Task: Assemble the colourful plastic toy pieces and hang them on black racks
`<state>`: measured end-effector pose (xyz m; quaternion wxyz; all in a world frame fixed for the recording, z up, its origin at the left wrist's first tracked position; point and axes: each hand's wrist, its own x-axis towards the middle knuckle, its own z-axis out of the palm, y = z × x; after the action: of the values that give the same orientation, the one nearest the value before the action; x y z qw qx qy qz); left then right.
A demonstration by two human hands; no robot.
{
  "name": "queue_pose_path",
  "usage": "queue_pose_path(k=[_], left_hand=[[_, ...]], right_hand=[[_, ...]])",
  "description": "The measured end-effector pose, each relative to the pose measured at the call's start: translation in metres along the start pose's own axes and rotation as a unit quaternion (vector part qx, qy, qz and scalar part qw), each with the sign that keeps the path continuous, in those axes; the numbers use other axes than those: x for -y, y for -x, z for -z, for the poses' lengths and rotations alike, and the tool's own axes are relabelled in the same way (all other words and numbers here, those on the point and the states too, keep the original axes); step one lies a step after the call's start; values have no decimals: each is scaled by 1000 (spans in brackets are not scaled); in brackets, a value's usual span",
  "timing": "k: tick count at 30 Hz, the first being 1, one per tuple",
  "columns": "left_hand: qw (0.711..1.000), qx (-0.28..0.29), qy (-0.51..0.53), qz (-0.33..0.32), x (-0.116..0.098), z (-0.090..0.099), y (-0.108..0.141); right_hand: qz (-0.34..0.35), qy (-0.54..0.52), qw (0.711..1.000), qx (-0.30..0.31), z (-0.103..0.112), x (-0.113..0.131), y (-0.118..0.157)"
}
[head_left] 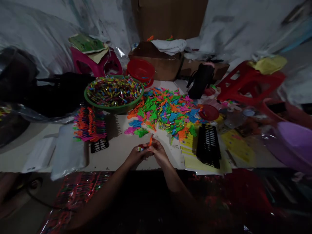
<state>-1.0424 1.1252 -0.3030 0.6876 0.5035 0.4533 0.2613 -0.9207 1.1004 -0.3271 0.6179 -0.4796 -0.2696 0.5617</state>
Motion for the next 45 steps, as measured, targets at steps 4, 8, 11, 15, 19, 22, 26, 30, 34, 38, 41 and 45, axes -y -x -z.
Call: queue_pose_path(k=[4,8,11,15,19,22,26,30,34,38,41,45], left_hand=[[1000,13,-26,5,-8,-6,4],[997,36,-68,1,-12,-3,5],[995,64,-71,-5,-16,-2,8],[999,19,34,-30,-20,-5,12],[991,9,126,-50,-20,-6,12],[985,14,156,-77,-18,-6,13],[980,27,182,-79,-18,-8,14],[975,42,210,-65,-18,-12,14],[979,53,188,-63,-21,-10,15],[988,82,99,-82,-26,-4,19],[992,81,30,-91,-28,-2,21],[991,58,13,-120,-28,-10,22]], right_hand=[[18,9,999,-51,-4,4,2],[8,35,999,18,-7,11,4],[30,60,998,20,-6,21,7],[114,72,985,-109,-4,26,10],[148,33,979,-138,-12,12,10],[145,-1,978,-153,-22,2,11],[124,-53,977,-166,-33,4,14],[97,-118,982,-107,-39,14,19],[73,-140,985,-73,-38,16,24],[81,-113,988,-67,-31,12,24],[79,-110,988,-69,-28,12,23],[68,-124,989,-41,-30,13,27]])
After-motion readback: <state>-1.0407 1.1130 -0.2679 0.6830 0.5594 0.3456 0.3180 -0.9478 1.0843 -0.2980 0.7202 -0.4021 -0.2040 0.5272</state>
